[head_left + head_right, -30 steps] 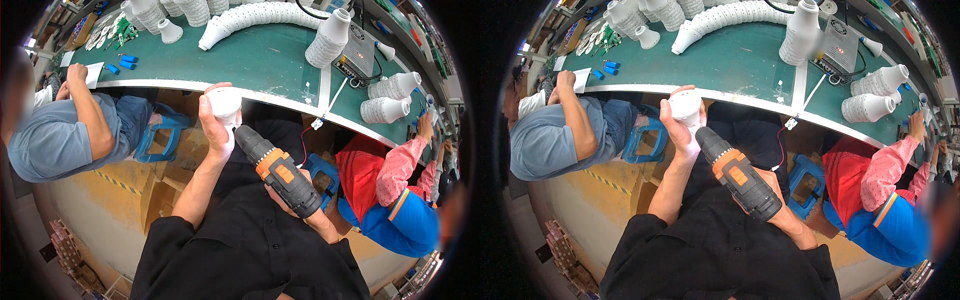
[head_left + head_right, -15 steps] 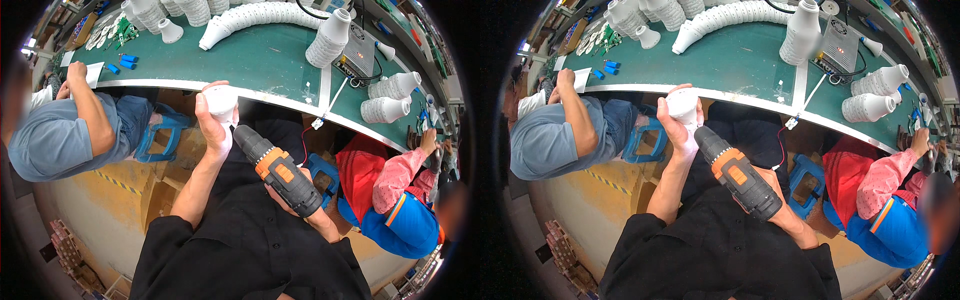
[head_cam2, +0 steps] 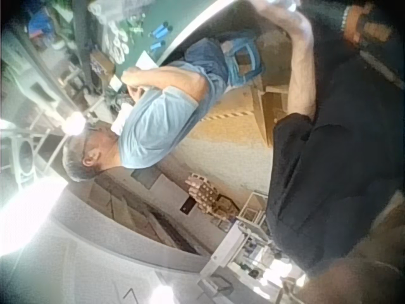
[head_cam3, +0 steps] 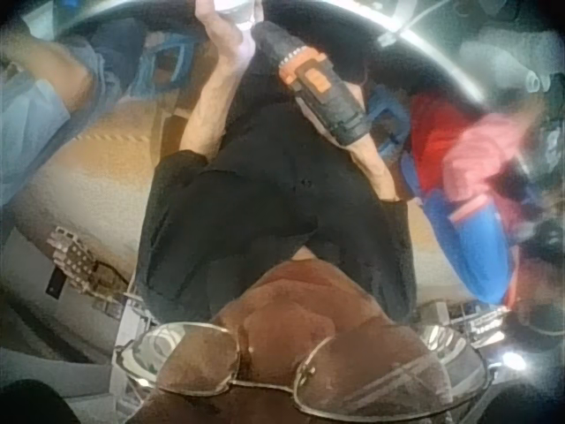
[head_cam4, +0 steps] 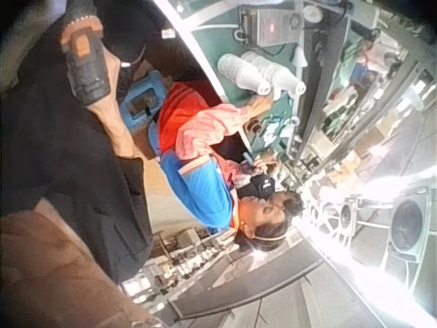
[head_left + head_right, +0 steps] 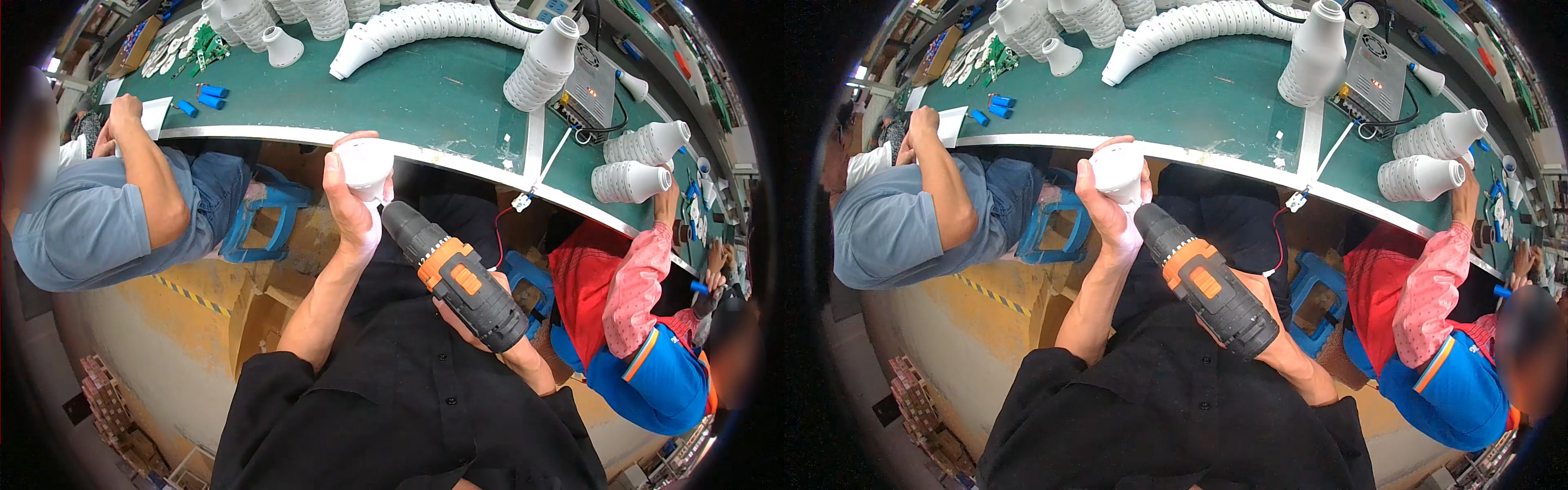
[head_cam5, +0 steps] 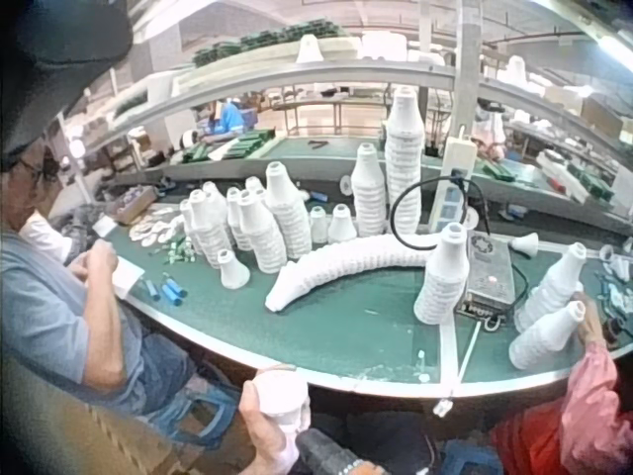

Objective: Using a power drill to assemble white plastic lighting components on an industrial assembly line.

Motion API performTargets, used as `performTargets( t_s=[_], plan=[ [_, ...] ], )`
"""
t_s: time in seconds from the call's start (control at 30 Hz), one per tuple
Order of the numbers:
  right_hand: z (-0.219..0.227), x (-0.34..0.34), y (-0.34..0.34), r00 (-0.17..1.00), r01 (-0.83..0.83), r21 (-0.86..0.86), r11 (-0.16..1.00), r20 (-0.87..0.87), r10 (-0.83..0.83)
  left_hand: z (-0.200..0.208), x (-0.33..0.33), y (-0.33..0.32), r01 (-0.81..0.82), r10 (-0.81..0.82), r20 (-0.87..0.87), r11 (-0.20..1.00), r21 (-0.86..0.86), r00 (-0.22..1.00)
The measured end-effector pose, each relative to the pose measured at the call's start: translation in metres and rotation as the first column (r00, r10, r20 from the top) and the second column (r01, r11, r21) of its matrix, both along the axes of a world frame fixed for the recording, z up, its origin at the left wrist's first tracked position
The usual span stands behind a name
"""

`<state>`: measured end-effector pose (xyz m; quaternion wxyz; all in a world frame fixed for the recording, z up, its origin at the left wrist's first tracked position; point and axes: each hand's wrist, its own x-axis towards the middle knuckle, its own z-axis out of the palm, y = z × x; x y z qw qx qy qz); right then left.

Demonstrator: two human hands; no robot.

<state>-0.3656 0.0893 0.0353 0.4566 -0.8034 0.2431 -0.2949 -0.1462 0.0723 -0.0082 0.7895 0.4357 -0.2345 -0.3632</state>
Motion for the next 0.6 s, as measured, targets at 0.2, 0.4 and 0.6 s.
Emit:
performTargets(
  t_s=[0.2, 0.4, 0.6],
  plan=[
    [-0.001, 0.002, -0.001, 1.0, -0.001, -0.034, 0.999, -0.016, 0.0, 0.004, -0.005, -0.001, -0.016, 0.017, -0.066, 1.0, 0.012, 0.998],
    [-0.004, 0.005, -0.003, 1.0, 0.001, 0.009, 1.0, -0.016, -0.001, 0.001, -0.008, -0.002, 0.001, 0.001, -0.072, 1.0, 0.023, 0.997],
    [-0.012, -0.002, -0.004, 0.997, -0.043, 0.043, 0.998, -0.057, 0.045, 0.0, -0.008, -0.003, -0.017, 0.021, -0.104, 0.999, 0.041, 0.994]
  ],
)
